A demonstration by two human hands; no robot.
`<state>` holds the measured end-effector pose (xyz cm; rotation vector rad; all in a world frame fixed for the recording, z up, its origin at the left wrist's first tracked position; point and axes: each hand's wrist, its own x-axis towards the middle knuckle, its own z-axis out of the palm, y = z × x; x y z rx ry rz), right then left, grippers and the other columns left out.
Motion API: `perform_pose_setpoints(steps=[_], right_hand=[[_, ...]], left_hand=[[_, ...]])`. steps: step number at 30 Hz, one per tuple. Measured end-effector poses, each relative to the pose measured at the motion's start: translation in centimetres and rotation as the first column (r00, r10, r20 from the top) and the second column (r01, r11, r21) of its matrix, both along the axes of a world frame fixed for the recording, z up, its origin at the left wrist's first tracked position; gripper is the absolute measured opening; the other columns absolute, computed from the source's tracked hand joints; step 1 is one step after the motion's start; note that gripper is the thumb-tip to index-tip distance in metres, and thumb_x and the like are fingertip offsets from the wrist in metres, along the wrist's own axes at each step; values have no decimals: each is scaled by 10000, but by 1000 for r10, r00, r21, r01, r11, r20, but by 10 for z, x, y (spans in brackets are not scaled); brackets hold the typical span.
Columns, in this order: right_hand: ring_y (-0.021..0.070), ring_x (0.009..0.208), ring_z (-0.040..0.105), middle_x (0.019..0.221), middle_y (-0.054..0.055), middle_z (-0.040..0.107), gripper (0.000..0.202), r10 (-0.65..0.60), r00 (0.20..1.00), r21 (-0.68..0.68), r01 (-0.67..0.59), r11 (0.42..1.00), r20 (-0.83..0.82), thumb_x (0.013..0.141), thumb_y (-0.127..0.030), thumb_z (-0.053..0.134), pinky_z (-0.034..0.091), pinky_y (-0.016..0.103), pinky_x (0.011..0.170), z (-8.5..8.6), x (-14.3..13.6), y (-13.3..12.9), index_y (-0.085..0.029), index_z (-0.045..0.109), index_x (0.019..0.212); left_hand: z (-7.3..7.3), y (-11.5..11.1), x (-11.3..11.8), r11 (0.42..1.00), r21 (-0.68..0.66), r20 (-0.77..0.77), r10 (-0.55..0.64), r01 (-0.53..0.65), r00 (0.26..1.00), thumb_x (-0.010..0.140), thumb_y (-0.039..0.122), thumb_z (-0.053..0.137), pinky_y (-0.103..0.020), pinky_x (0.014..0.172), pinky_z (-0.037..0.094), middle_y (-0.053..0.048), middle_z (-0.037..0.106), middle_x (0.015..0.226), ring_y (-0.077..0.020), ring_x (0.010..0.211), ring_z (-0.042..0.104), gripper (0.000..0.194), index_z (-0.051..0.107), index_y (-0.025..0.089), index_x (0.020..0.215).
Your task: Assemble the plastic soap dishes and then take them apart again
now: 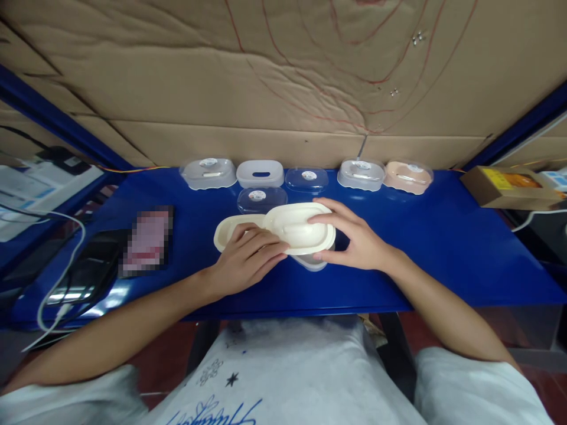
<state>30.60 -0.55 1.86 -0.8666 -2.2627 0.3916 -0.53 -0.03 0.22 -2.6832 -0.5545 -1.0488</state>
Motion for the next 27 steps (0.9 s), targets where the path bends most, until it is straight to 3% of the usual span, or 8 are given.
perform_pose_setpoints(steps=[10,27], right_hand=[[343,1563,541,1680,137,539,653,18,1000,-20,-18,1000,4,909,-429,899,489,525,1284,-2,1,0,-321,651,1502],[359,1555,550,1691,125,539,647,15,1000,-44,-15,999,10,910,-447,890,488,558,1279,-1,0,0,-341,659,1505]], left_hand=[[0,-1,2,1000,-6,-4,2,-2,1000,1155,209,594,-381,959,464,-12,822,1019,-183,918,724,121,702,196,1101],[-1,-1,-1,999,-47,-34,-7,6,999,1131,194,622,-394,995,453,-21,823,1050,-193,946,736,94,716,198,1121]])
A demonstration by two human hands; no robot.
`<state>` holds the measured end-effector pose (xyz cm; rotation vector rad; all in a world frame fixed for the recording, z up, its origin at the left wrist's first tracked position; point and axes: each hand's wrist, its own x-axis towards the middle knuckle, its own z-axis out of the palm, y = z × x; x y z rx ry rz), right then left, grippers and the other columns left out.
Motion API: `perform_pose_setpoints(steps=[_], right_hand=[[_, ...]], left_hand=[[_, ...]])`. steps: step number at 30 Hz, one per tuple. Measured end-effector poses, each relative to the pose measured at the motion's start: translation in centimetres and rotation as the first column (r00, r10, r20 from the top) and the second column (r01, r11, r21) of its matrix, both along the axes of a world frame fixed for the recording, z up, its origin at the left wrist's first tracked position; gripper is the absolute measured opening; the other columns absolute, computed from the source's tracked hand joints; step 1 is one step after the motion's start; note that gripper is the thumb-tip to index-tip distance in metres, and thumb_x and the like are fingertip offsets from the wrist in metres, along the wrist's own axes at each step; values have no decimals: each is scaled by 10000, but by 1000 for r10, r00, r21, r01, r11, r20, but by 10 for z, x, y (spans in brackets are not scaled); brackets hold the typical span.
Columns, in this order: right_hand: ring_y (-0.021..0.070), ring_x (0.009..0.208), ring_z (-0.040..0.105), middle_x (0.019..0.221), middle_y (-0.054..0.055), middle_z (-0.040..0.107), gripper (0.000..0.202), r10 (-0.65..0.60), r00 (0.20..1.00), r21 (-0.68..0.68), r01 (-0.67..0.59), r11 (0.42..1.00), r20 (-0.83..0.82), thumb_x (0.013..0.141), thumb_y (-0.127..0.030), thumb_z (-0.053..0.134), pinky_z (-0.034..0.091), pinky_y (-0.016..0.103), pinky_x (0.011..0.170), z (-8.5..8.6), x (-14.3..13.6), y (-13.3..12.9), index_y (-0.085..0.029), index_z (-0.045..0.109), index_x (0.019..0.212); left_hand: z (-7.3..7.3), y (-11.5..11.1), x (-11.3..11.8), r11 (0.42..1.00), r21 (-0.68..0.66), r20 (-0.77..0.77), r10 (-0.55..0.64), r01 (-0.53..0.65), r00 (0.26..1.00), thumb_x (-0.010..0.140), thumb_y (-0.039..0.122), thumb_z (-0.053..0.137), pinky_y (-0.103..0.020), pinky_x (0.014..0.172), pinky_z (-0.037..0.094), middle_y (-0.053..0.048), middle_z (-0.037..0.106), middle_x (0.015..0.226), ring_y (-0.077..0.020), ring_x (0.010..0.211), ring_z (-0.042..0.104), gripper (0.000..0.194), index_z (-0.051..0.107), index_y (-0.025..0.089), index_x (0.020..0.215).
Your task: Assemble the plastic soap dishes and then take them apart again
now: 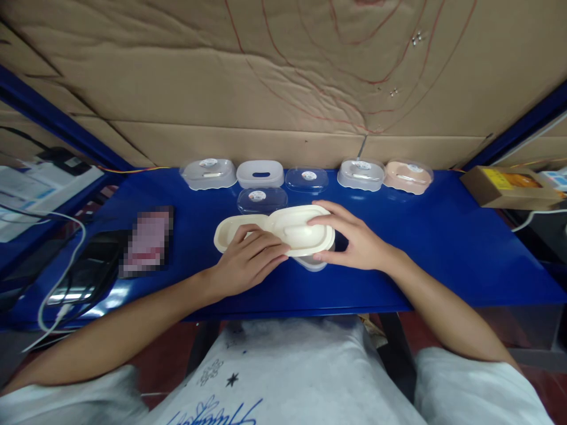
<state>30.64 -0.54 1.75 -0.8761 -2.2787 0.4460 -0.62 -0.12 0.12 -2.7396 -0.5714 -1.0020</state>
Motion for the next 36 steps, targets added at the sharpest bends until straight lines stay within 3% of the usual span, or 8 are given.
perform_pose_setpoints(steps=[7,11,13,17,21,26,30,36], right_hand=[[366,1554,552,1681,120,556,622,-17,1000,-31,17,999,3,907,-473,887,476,575,1286,1,0,0,-339,681,1479],[364,1548,559,1680,118,556,602,-22,1000,-34,22,999,2,897,-476,897,479,566,1286,1,0,-1,-333,700,1448],[361,1548,560,1683,111,552,576,-32,999,-32,32,999,3,895,-486,899,480,559,1288,-1,0,-1,-333,718,1420],[355,1536,572,1681,114,554,555,-40,999,14,40,999,10,905,-507,887,491,557,1278,-4,-1,-2,-332,721,1405],[372,1525,581,1656,123,579,539,-159,987,77,157,985,10,909,-537,874,491,591,1265,-6,1,2,-331,717,1381],[397,1496,602,1553,126,664,465,-389,918,107,396,912,-80,918,-556,850,472,647,1252,-8,15,21,-308,736,1295],[415,1501,592,1432,120,737,445,-471,876,63,479,876,-104,920,-583,828,494,665,1213,-12,28,35,-303,741,1255],[397,1473,617,1474,130,702,459,-448,891,55,452,890,-72,913,-586,834,525,655,1183,-19,31,40,-296,734,1254]], left_hand=[[-1,0,1,1000,-7,-4,-3,3,1000,1136,194,609,-399,990,465,-16,823,1051,-192,939,731,100,707,209,1125],[6,4,-4,998,-64,43,-1,4,999,1156,305,585,-404,1002,492,-53,790,1137,-214,1037,729,132,693,234,1186],[13,12,-10,991,-122,97,57,-45,994,1156,345,568,-419,1014,506,-90,761,1213,-243,1135,715,188,680,236,1259],[22,45,-27,932,-258,142,297,-255,944,1137,307,533,-473,1090,505,-132,714,1322,-299,1316,654,249,668,217,1326],[12,78,-42,827,-357,-12,461,-435,887,1079,335,569,-572,1152,481,-162,671,1434,-365,1382,616,351,647,194,1391],[-2,93,-51,723,-472,-160,492,-504,856,1050,417,605,-580,1166,495,-139,672,1478,-371,1417,606,437,629,226,1442],[-7,94,-53,710,-489,-172,491,-507,854,1047,435,614,-563,1177,509,-133,663,1481,-360,1404,622,458,630,236,1460],[-9,96,-49,726,-470,-140,501,-502,854,1044,393,628,-532,1145,532,-144,675,1450,-343,1354,663,411,670,228,1419]])
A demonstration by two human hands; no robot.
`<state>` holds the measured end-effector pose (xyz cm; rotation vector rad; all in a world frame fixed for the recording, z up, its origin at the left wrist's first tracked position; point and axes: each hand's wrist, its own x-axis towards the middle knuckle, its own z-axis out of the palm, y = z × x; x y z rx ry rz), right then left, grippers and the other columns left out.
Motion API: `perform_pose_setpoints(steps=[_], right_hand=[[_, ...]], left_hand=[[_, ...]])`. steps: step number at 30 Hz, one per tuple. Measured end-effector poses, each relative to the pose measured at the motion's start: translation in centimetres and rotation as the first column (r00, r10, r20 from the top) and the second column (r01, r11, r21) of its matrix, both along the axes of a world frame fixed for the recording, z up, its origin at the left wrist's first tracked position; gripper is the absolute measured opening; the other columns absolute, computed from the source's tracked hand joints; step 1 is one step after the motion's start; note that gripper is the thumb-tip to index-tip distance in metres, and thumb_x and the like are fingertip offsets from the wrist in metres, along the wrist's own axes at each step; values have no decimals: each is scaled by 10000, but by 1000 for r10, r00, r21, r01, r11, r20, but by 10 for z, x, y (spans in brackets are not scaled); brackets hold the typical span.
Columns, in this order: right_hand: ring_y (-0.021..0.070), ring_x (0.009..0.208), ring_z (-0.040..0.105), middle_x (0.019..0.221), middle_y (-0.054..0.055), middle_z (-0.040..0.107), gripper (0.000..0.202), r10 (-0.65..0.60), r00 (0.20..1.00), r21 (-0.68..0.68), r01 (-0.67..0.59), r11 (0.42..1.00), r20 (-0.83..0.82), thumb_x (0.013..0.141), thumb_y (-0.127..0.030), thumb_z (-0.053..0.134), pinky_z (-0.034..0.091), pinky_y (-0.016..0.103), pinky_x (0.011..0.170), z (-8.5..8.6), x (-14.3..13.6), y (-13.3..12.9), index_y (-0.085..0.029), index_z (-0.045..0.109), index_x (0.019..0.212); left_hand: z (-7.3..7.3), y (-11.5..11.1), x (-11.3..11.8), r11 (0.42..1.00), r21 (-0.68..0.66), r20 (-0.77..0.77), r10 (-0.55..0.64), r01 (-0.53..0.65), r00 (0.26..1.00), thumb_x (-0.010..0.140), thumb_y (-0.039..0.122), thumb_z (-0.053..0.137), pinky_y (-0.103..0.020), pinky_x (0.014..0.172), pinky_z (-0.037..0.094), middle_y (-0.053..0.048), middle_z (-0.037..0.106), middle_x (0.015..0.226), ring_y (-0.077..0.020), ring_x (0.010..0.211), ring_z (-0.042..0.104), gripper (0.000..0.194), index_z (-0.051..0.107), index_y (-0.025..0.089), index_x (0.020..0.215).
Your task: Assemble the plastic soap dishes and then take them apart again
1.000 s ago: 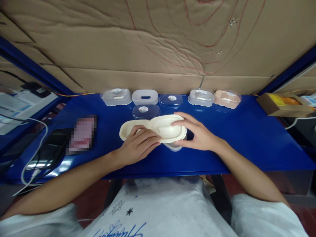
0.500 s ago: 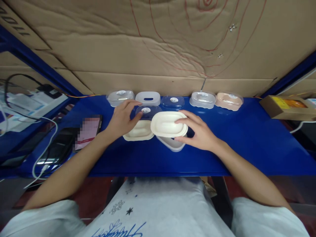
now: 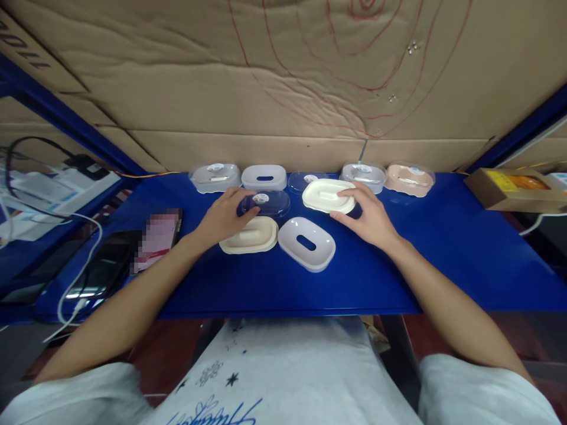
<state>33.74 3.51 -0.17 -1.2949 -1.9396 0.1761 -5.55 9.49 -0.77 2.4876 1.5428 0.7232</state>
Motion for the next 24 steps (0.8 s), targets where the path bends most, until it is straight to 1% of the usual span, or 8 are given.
perform_pose_setpoints(steps=[3,6,8,10,13,16,20,24], right_hand=[[398,1462,622,1455,131,709,472,6,1000,0,-6,1000,14,908,-598,835,525,659,1180,-1,-2,0,-296,737,1257],[405,1480,603,1465,127,707,481,2,1000,-7,-2,1000,-16,907,-627,827,506,653,1200,5,1,-1,-300,746,1250],[405,1483,599,1458,109,717,495,65,995,-42,-68,997,-74,900,-657,821,506,625,1209,16,6,-6,-312,752,1249],[398,1424,646,1460,84,725,524,208,965,-124,-229,965,-160,889,-707,806,542,583,1181,32,11,-15,-331,759,1250],[362,1317,719,1497,61,717,526,490,841,-331,-541,773,-230,883,-730,803,610,506,1095,57,9,-33,-337,780,1232],[309,1313,732,1465,61,730,440,660,735,-470,-642,606,-153,892,-615,858,614,436,1092,66,-5,-46,-311,785,1201],[302,1402,682,1554,73,667,424,585,811,-420,-519,744,33,908,-571,857,564,477,1178,46,-19,-44,-308,754,1224],[396,1449,630,1627,103,614,538,425,870,-351,-328,877,249,884,-658,849,521,625,1175,24,-15,-34,-330,763,1301]], left_hand=[[5,-14,10,978,109,-21,-177,178,984,1063,385,637,-544,1196,467,-150,665,1513,-340,1425,624,379,700,228,1402],[6,-39,24,830,168,-139,-513,531,847,1044,420,728,-581,1253,385,-132,651,1584,-345,1443,622,419,708,280,1438],[1,-52,33,764,143,-199,-601,630,774,1058,371,727,-572,1263,374,-117,688,1551,-328,1431,639,377,722,288,1426],[-5,-57,39,780,125,-229,-578,613,783,1101,328,655,-587,1252,384,-131,712,1520,-335,1442,636,340,721,269,1428],[-11,-51,42,845,78,-223,-502,528,836,1172,317,471,-629,1253,382,-203,570,1667,-365,1568,525,462,563,218,1614],[-8,-43,39,867,40,-148,-487,497,861,1201,323,343,-612,1308,336,-237,279,1826,-334,1704,307,592,272,188,1773],[0,-43,34,905,104,-132,-398,412,908,1202,360,328,-622,1334,272,-235,303,1819,-343,1700,311,582,307,193,1759],[-2,-43,28,978,123,-177,-144,167,974,1154,494,472,-727,1286,254,-266,352,1787,-455,1653,363,593,494,188,1661]])
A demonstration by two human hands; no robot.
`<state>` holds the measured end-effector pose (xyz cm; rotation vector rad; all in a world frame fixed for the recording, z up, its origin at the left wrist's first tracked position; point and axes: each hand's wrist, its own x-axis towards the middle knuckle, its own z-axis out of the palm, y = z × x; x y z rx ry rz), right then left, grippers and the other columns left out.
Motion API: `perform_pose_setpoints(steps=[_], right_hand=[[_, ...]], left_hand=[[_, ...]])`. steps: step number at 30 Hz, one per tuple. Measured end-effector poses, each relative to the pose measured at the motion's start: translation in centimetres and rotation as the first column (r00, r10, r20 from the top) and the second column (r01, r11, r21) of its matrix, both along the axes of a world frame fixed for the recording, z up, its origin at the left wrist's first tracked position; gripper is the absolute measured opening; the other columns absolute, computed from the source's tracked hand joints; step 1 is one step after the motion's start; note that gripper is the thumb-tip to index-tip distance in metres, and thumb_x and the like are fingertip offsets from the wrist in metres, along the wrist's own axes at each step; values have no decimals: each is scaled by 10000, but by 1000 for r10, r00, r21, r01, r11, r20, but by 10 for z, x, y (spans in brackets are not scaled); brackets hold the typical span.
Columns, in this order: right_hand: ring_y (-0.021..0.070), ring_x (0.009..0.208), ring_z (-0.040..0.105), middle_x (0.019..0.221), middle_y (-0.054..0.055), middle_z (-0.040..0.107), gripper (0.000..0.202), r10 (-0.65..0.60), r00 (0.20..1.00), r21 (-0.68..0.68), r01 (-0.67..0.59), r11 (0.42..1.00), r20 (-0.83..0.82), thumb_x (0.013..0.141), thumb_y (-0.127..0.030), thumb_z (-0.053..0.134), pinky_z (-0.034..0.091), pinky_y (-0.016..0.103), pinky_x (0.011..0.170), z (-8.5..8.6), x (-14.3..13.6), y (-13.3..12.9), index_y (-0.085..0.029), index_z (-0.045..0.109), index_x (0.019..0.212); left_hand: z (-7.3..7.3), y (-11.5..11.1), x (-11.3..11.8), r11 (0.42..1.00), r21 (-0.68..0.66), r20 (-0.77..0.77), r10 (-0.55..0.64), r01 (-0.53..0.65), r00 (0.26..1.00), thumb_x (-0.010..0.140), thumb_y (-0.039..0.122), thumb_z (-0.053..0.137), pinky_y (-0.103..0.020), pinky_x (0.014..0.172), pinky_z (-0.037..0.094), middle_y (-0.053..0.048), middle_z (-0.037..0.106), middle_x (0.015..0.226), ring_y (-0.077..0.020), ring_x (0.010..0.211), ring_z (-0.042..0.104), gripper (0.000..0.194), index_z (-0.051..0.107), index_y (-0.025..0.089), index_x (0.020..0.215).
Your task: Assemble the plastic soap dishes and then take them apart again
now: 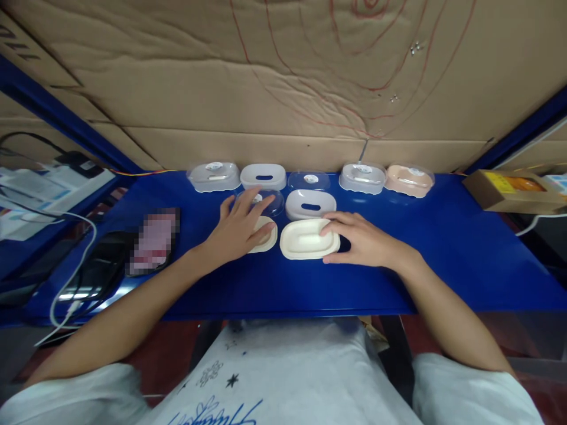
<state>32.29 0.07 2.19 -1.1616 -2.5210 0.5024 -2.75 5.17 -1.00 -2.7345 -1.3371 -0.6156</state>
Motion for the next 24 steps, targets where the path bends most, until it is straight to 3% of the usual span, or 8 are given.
perform_pose_setpoints(steps=[2,5,10,13,16,21,24], right_hand=[[424,1445,621,1630,121,611,584,-24,998,63,21,998,57,899,-703,815,500,661,1159,-4,3,3,-333,764,1349],[399,1438,624,1584,139,648,511,-32,998,134,25,991,55,1038,-655,660,490,631,1144,-2,3,4,-320,739,1415],[382,1441,611,1566,153,659,510,-113,992,194,100,976,58,1135,-575,494,479,597,1127,-2,-2,6,-285,646,1527],[381,1428,621,1553,139,680,495,-125,989,181,108,978,84,1152,-557,452,482,594,1113,-7,-2,7,-272,646,1509],[359,1433,625,1548,118,688,464,-130,991,193,121,974,36,1161,-528,436,484,587,1129,-12,0,14,-287,635,1504],[325,1401,659,1471,132,729,460,-179,977,280,204,938,-113,1158,-485,388,479,563,1210,-11,1,67,-250,681,1422],[336,1415,654,1483,159,722,486,-228,973,241,230,943,-37,1121,-452,432,479,543,1226,0,-9,119,-187,666,1454]], left_hand=[[-3,5,-3,993,-69,-23,93,-94,995,1145,509,479,-756,1246,298,-268,363,1780,-475,1640,372,581,535,191,1627],[-5,16,-8,978,-159,6,141,-138,990,1157,476,430,-693,1210,401,-230,444,1746,-422,1603,448,536,539,221,1616],[2,37,-20,928,-255,14,285,-272,959,1075,484,589,-696,1240,390,-199,394,1786,-438,1626,415,651,474,243,1669],[4,44,-24,908,-334,8,271,-253,962,1059,470,620,-596,1286,403,-126,478,1750,-374,1602,470,675,461,255,1678],[4,44,-23,915,-326,8,256,-239,967,1055,477,640,-539,1292,417,-97,531,1711,-349,1561,524,630,525,262,1636],[2,38,-16,911,-310,-19,281,-273,959,1074,471,633,-626,1258,418,-166,456,1754,-412,1586,485,585,579,237,1608],[4,29,-11,948,-204,-4,248,-244,969,1082,404,624,-617,1279,371,-178,442,1763,-402,1615,446,538,602,218,1586]])
